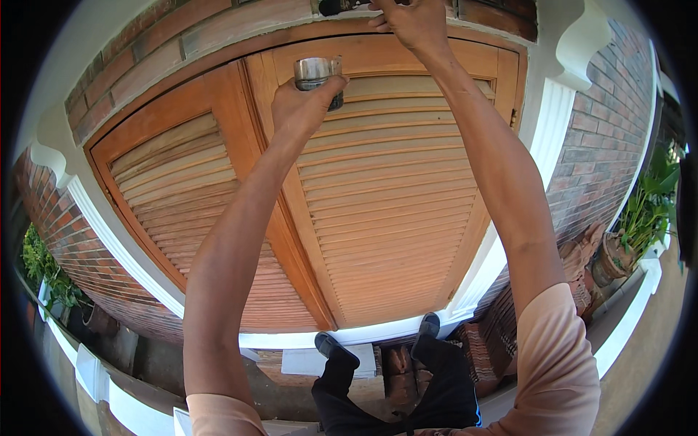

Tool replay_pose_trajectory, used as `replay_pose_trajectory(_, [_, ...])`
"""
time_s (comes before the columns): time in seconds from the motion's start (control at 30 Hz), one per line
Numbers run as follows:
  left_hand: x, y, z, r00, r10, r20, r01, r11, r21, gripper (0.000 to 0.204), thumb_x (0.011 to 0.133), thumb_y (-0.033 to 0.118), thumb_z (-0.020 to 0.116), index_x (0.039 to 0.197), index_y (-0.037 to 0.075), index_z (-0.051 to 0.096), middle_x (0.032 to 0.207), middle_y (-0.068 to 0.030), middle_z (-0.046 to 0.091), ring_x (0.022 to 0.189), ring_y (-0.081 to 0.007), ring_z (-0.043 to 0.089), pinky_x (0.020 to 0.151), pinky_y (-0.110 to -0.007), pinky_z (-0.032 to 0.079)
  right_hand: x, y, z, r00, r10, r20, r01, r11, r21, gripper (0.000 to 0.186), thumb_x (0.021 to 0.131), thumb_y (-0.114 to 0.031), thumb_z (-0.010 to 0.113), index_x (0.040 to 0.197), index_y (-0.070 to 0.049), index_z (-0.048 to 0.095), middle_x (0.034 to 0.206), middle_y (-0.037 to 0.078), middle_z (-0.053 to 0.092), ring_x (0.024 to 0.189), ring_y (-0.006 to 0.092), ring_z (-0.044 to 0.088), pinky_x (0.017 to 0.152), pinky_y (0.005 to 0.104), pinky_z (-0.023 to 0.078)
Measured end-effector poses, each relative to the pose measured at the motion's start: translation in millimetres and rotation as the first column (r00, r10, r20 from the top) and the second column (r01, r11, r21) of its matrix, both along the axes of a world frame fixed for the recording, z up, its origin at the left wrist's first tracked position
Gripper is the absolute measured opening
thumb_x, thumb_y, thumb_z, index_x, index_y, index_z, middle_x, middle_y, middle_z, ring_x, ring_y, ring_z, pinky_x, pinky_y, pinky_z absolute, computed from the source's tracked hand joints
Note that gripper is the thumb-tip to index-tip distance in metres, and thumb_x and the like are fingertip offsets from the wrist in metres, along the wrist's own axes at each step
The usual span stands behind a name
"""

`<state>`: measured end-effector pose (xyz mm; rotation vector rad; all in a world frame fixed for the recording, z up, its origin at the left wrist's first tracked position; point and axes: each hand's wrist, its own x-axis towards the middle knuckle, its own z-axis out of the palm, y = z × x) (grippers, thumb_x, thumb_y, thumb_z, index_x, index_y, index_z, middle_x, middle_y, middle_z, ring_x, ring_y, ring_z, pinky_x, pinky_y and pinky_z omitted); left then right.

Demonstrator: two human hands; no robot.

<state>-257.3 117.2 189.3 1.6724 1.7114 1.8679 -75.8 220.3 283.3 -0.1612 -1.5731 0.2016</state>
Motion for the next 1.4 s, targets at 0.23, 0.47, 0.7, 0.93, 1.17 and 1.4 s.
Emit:
replay_pose_trajectory(0.23, [1,-2,-1,1.0,-0.01,0.019,0.01,1.0,-0.009,0.06,0.073,0.054,0.081,0.098,0.001,0.067,0.074,-0.0046,0.063,0.061,-0.0105,0.058,0.055,-0.028,0.05,74,15,-1,0.981,-0.037,-0.188,0.004,0.985,-0.172,0.019,0.095,-0.014,0.068,0.103,0.004,0.072,0.084,0.011,0.074,0.064,0.0186,0.071,0.056,0.0295,0.059])
replay_pose_trajectory(0.47, [10,4,2,0.999,0.0,0.043,0.002,0.999,-0.035,0.058,0.074,0.054,0.081,0.096,0.003,0.067,0.073,-0.0036,0.062,0.06,-0.0102,0.056,0.054,-0.028,0.048,36,11,9,0.995,0.011,-0.097,-0.015,0.999,-0.04,0.018,0.094,-0.012,0.069,0.101,0.004,0.073,0.085,0.011,0.075,0.064,0.0178,0.071,0.058,0.0292,0.059])
replay_pose_trajectory(0.7, [4,0,1,0.998,-0.004,0.055,0.007,0.999,-0.047,0.059,0.073,0.053,0.082,0.1,0.002,0.071,0.08,-0.0064,0.068,0.065,-0.0127,0.062,0.056,-0.03,0.051,132,8,-7,0.919,-0.357,-0.166,0.308,0.915,-0.262,0.018,0.093,-0.011,0.069,0.101,0.005,0.073,0.087,0.012,0.076,0.065,0.0179,0.071,0.058,0.029,0.059])
replay_pose_trajectory(0.93, [13,6,5,0.997,0.004,0.078,0.001,0.998,-0.064,0.061,0.071,0.052,0.083,0.103,0.001,0.074,0.086,-0.0096,0.072,0.071,-0.0158,0.067,0.056,-0.031,0.053,86,8,10,0.991,-0.091,-0.095,0.079,0.989,-0.126,0.02,0.096,-0.014,0.069,0.107,0.002,0.073,0.087,0.013,0.075,0.069,0.0189,0.073,0.06,0.0312,0.059])
replay_pose_trajectory(1.17, [17,8,0,0.997,-0.014,0.075,0.016,1.0,-0.023,0.062,0.07,0.052,0.083,0.103,0.0,0.073,0.086,-0.0094,0.072,0.071,-0.0153,0.066,0.054,-0.03,0.052,121,3,3,0.966,-0.135,-0.219,0.1,0.981,-0.164,0.022,0.097,-0.015,0.068,0.109,0.003,0.072,0.088,0.012,0.075,0.073,0.0179,0.072,0.061,0.0297,0.058])
replay_pose_trajectory(1.4, [36,18,2,0.996,-0.031,0.084,0.034,0.999,-0.029,0.063,0.069,0.052,0.083,0.103,0.001,0.072,0.083,-0.0084,0.07,0.067,-0.0153,0.065,0.054,-0.031,0.052,75,21,1,0.984,0.155,-0.087,-0.163,0.982,-0.099,0.019,0.096,-0.013,0.068,0.106,0.002,0.072,0.088,0.01,0.073,0.07,0.0156,0.069,0.061,0.0295,0.058])
